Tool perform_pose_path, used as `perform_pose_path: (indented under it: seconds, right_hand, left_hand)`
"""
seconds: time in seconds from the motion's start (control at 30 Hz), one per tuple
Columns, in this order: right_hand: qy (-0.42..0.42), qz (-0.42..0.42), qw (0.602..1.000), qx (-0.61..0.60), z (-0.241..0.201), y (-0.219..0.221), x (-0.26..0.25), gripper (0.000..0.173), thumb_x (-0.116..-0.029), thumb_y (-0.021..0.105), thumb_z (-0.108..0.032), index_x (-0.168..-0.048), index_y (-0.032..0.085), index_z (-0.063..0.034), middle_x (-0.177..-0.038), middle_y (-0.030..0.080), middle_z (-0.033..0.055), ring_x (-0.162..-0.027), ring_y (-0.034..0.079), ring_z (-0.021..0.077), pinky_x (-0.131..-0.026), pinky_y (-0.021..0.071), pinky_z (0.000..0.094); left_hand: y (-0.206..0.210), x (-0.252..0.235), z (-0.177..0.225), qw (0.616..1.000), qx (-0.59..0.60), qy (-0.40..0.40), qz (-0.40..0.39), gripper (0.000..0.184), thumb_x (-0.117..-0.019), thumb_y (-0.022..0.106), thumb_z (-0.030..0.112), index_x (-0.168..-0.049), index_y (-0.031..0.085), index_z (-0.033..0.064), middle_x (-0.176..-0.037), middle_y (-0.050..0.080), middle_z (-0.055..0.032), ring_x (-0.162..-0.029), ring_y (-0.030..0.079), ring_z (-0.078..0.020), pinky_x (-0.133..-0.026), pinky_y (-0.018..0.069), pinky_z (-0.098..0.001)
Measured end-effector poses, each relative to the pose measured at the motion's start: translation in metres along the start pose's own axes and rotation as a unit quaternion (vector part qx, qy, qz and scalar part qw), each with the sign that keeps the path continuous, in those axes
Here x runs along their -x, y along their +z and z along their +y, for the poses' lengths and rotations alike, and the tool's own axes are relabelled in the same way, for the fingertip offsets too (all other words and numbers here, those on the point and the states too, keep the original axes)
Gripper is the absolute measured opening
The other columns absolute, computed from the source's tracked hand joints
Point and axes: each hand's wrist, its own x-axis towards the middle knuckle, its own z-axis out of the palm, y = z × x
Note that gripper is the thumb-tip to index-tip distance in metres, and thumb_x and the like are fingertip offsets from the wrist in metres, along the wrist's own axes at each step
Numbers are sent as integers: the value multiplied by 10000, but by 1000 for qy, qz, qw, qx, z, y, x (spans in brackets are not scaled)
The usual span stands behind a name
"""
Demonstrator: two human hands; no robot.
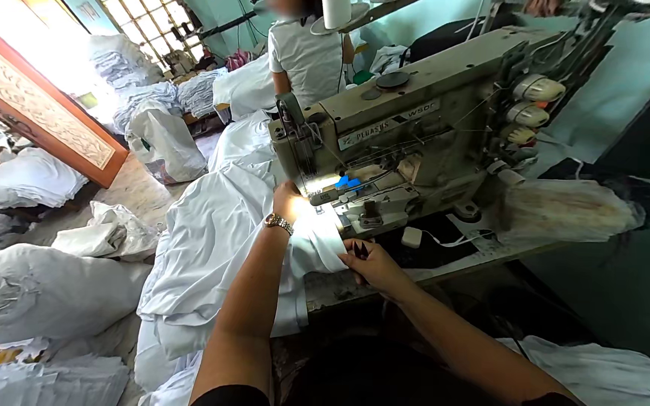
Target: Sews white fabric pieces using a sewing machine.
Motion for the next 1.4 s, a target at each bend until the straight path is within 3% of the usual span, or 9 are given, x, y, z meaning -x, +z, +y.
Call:
perform_pose_path:
  seconds: [0.37, 0.57, 0.73, 0.83, 0.93, 1.0, 1.1, 1.23, 1.4]
  right_hand:
    - [20, 48, 998, 22, -7, 11, -21, 135, -1006, 640, -132, -1049, 674, -9, -740, 686, 9, -496, 582, 55, -475, 510, 210]
    - [19, 62, 997, -39, -4, 12, -26, 127, -1003, 654, -134, -961, 703, -24, -750, 738, 21, -534, 647, 75, -496, 541, 218]
    - [32, 69, 996, -41, -6, 14, -26, 98, -980, 677, -136, -964, 692, -40, -718, 644, -26, -522, 578, 38, -515, 524, 202]
    - [20, 57, 997, -42, -6, 11, -25, 103, -972, 689, -144, -965, 688, -41, -714, 636, -39, -523, 556, 19, -510, 500, 186]
    - [18, 38, 999, -21, -4, 6, -26, 146, -973, 700, -180, -999, 689, -37, -746, 658, -37, -543, 567, 12, -516, 498, 186]
    - [29, 44, 999, -13, -5, 5, -25, 142, -976, 695, -165, -1010, 680, -29, -757, 659, -23, -552, 571, 18, -523, 499, 187]
    - [34, 54, 998, -7, -4, 6, -25, 128, -974, 696, -145, -1008, 681, -23, -750, 667, -15, -554, 581, 31, -523, 502, 193]
    - [17, 62, 998, 4, -3, 6, -28, 114, -976, 695, -143, -975, 692, -28, -730, 676, -19, -541, 586, 29, -510, 499, 187]
    - [4, 74, 997, 32, 1, 7, -29, 152, -979, 692, -161, -980, 690, -9, -721, 673, -3, -544, 586, 44, -521, 507, 205]
  left_hand:
    - [-8, -19, 2, 997, 11, 36, 62, 416, -842, 807, 147, -1193, 658, -18, -1158, 695, -201, -1131, 654, -314, -1020, 496, -508]
    - [-25, 40, -65, 993, 24, 38, 112, 506, -1073, 494, 331, -1479, 453, 32, -1359, 600, -202, -1162, 652, -311, -968, 553, -501]
    - [5, 107, -75, 982, -66, -35, 174, 341, -1076, 458, 165, -1167, 664, -91, -989, 707, -258, -960, 700, -391, -888, 529, -574]
    - [-17, 119, -34, 964, 16, 52, 261, 336, -1076, 468, 208, -986, 652, -57, -708, 579, -38, -639, 570, -47, -636, 501, -234]
    - [-47, 124, -17, 943, 73, 160, 283, 354, -1083, 468, 221, -956, 640, -61, -719, 586, 32, -648, 549, 100, -626, 477, -85]
    - [-57, 114, -36, 941, -24, 155, 298, 353, -1070, 490, 228, -992, 658, -73, -772, 641, -71, -690, 609, -28, -669, 519, -195]
    - [-63, 99, -85, 966, -124, 47, 220, 318, -1017, 599, 172, -1217, 652, -69, -1136, 681, -276, -1066, 676, -405, -952, 528, -563]
    - [-57, 107, -60, 951, -129, 159, 231, 207, -970, 616, 109, -1102, 733, 2, -1119, 711, -188, -1092, 672, -351, -954, 536, -515]
    - [-36, 93, -30, 940, -146, 302, 58, 239, -997, 577, 96, -1153, 758, 85, -1276, 684, -145, -1137, 685, -293, -960, 572, -454]
